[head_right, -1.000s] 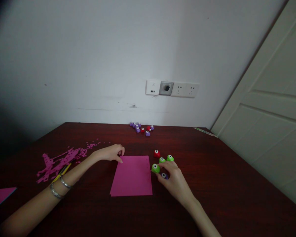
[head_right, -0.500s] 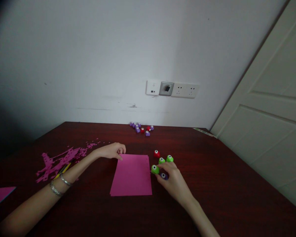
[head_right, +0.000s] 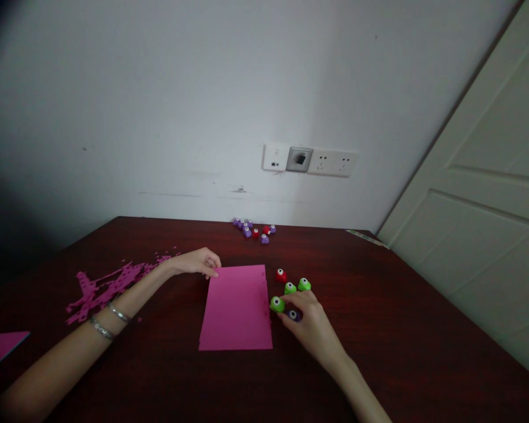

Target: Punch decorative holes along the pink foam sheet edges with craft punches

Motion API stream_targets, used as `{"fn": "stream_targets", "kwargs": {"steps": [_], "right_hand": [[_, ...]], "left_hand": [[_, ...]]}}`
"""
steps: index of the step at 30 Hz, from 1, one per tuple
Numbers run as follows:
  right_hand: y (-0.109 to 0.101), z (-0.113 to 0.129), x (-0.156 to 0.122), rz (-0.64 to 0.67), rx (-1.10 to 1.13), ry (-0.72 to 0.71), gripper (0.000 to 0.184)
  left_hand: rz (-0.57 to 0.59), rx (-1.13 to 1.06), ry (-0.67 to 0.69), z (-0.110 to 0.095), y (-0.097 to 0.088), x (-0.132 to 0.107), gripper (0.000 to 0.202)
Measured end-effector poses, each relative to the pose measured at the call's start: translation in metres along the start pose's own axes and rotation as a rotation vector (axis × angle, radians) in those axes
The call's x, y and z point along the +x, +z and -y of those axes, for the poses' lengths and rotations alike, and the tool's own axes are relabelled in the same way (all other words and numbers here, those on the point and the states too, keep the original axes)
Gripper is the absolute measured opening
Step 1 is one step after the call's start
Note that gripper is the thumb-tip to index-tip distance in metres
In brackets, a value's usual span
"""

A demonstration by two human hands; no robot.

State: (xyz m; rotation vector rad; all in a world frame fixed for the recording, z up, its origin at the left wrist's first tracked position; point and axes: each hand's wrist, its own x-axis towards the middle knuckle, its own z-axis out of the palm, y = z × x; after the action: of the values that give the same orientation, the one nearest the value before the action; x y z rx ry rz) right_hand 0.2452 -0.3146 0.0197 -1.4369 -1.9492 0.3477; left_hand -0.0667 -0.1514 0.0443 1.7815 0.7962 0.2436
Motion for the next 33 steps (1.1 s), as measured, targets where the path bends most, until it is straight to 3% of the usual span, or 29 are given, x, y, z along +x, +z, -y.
{"fn": "stream_targets", "kwargs": {"steps": [33], "right_hand": [[0.0042, -0.0019, -0.0015, 0.017, 0.024, -0.004, 0.016]], "left_hand": [[-0.023, -0.053, 0.010, -0.0014, -0.0034, -0.0035, 0.027]]}}
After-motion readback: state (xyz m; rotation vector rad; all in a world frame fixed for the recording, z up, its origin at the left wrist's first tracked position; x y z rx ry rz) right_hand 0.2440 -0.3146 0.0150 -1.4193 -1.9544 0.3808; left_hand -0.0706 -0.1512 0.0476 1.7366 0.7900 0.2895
